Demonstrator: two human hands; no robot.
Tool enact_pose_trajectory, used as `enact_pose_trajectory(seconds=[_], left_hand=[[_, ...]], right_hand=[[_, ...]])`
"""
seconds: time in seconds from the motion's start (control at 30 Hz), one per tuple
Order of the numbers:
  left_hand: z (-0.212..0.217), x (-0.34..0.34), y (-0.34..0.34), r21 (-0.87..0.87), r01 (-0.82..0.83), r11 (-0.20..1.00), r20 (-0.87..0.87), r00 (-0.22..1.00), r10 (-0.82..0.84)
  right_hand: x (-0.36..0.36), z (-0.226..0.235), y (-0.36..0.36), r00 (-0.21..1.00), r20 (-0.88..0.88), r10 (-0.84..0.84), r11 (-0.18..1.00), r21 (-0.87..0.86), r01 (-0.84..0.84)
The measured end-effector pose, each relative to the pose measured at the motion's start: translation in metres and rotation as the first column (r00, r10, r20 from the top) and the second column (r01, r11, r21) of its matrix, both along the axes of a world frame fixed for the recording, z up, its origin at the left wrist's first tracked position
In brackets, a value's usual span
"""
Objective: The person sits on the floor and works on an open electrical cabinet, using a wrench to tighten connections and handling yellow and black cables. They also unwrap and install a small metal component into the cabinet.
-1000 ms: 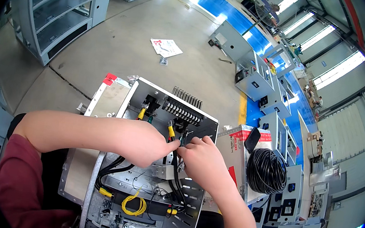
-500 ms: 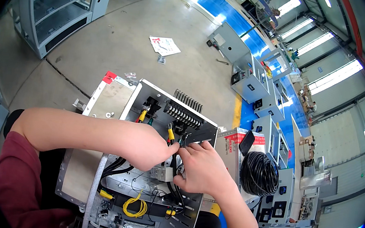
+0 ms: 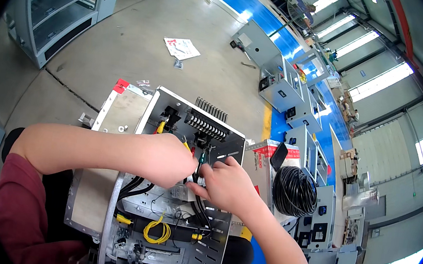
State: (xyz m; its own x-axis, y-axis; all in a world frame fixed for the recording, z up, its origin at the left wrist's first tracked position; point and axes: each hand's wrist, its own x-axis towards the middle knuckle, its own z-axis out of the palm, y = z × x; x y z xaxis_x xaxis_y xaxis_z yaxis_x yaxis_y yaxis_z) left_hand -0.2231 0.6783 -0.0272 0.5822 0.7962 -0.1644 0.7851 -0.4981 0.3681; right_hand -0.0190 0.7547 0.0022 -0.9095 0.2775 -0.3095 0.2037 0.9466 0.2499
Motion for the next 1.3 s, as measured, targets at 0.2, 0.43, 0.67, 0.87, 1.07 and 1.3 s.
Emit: enact_pose_trajectory(seconds=[0.2, 0.43, 0.67, 0.87, 1.07, 1.3], left_hand=[[0.003, -0.001, -0.002, -0.008, -0.025, 1.0, -0.043, 0.999, 0.024], [0.005, 0.0, 0.0, -0.041, -0.055, 0.998, -0.044, 0.998, 0.053], [0.009, -0.002, -0.003, -0.109, -0.058, 0.992, -0.037, 0.998, 0.055], [0.009, 0.001, -0.003, -0.063, 0.002, 0.998, -0.082, 0.997, -0.007], [0.01, 0.003, -0.004, -0.088, -0.014, 0.996, -0.075, 0.997, 0.008], [0.017, 0.008, -0.006, -0.082, -0.041, 0.996, -0.072, 0.997, 0.035]], right_hand=[[0.01, -0.005, 0.004, 0.979, -0.178, -0.103, 0.98, -0.189, 0.069], [-0.008, 0.007, -0.004, 0.993, 0.048, -0.109, 0.987, -0.116, 0.114], [-0.015, 0.024, 0.008, 0.983, 0.149, -0.106, 0.945, -0.293, 0.147], [-0.017, 0.034, 0.04, 0.962, 0.125, -0.244, 0.767, -0.582, 0.27], [0.001, 0.007, 0.036, 0.931, -0.315, -0.186, 0.897, -0.44, 0.03], [0.002, 0.014, 0.038, 0.761, -0.641, 0.099, 0.993, 0.11, -0.037]])
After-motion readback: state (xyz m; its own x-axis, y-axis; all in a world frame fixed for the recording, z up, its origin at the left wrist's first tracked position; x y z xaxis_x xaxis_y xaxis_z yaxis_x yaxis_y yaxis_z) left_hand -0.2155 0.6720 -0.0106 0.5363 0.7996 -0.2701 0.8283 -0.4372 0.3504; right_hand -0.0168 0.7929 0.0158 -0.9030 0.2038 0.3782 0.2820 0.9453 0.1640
